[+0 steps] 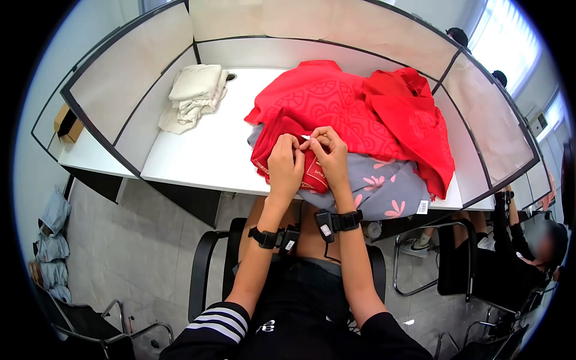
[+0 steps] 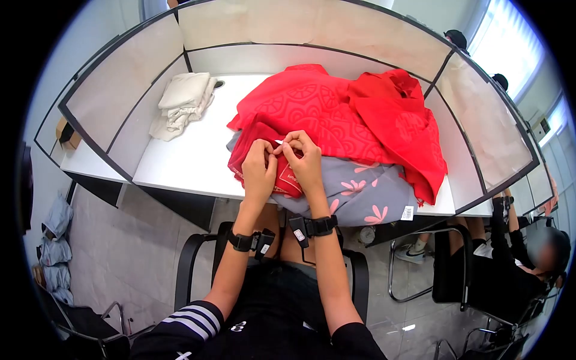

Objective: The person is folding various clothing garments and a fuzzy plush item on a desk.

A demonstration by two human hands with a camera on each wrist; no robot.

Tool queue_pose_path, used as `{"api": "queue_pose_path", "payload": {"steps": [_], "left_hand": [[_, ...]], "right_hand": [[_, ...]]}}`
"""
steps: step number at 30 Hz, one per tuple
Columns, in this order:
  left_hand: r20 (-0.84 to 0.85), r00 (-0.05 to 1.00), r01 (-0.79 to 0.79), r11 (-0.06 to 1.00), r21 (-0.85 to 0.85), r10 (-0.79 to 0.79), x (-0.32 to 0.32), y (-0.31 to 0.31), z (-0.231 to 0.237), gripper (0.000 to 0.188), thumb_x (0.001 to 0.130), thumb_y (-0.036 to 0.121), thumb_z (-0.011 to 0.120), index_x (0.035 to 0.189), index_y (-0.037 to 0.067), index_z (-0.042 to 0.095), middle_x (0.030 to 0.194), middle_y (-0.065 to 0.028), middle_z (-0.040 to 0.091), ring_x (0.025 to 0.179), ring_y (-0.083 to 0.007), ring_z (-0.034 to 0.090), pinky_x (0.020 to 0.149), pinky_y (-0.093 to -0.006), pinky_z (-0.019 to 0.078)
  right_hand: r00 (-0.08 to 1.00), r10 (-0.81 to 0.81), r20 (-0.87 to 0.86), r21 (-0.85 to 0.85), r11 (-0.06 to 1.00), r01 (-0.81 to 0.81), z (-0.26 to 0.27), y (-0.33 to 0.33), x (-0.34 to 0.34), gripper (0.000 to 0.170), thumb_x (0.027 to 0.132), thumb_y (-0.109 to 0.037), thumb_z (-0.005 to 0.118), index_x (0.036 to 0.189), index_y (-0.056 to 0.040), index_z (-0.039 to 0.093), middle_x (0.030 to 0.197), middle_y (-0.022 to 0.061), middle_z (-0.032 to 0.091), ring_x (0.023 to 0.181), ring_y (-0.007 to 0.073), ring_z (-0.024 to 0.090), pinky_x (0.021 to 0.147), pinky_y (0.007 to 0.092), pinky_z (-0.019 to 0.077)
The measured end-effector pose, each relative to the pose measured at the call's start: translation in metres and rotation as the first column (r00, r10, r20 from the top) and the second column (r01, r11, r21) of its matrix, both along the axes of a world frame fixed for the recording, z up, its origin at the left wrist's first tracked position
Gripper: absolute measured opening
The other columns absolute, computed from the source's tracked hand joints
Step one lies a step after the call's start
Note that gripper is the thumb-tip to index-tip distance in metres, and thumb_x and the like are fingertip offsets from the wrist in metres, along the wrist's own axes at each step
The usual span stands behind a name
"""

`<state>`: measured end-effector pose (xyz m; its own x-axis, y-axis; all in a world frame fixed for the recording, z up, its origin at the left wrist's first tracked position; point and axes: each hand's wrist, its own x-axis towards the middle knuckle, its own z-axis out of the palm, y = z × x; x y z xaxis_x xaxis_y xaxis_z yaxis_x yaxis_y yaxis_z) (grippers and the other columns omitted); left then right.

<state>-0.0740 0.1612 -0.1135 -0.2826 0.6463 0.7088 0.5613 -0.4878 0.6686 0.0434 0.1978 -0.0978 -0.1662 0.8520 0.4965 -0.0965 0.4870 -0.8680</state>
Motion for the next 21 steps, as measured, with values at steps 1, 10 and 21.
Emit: {"api": "queue_pose_path", "payload": {"steps": [1,10,21], "left_hand": [[-0.006,1.000,-0.004,1.000,0.006,0.004,0.0005,-0.0004,-0.0002,0.009,0.083,-0.004,0.057,0.089,-0.001,0.051,0.079,-0.0167,0.055,0.065,-0.0306,0.056,0.061,-0.0387,0.0444],[-0.008,1.000,-0.005,1.000,0.007,0.005,0.0005,0.0013,-0.0022,0.009,0.084,-0.004,0.057,0.090,-0.001,0.052,0.079,-0.0165,0.056,0.065,-0.0312,0.056,0.061,-0.0390,0.0444],[-0.006,1.000,-0.009,1.000,0.000,0.009,0.0014,-0.0002,0.0006,0.008,0.084,-0.004,0.057,0.089,-0.001,0.052,0.078,-0.0158,0.055,0.064,-0.0285,0.055,0.060,-0.0377,0.0441]], "right_hand": [[1.000,-0.003,0.000,-0.002,1.000,0.003,-0.0010,-0.0003,0.0012,0.006,0.090,-0.001,0.060,0.093,0.0011,0.056,0.078,0.0098,0.072,0.077,0.0098,0.067,0.074,0.0230,0.0499],[1.000,-0.018,0.011,0.026,1.000,0.017,-0.0020,0.0004,-0.0005,0.007,0.088,0.000,0.061,0.093,0.0011,0.056,0.078,0.0097,0.072,0.077,0.0104,0.068,0.074,0.0232,0.0505],[0.999,-0.048,0.004,0.011,0.999,0.048,0.0019,-0.0026,-0.0006,0.007,0.092,-0.003,0.060,0.095,0.0005,0.055,0.083,0.0112,0.073,0.076,0.0094,0.067,0.070,0.0224,0.0501]]}}
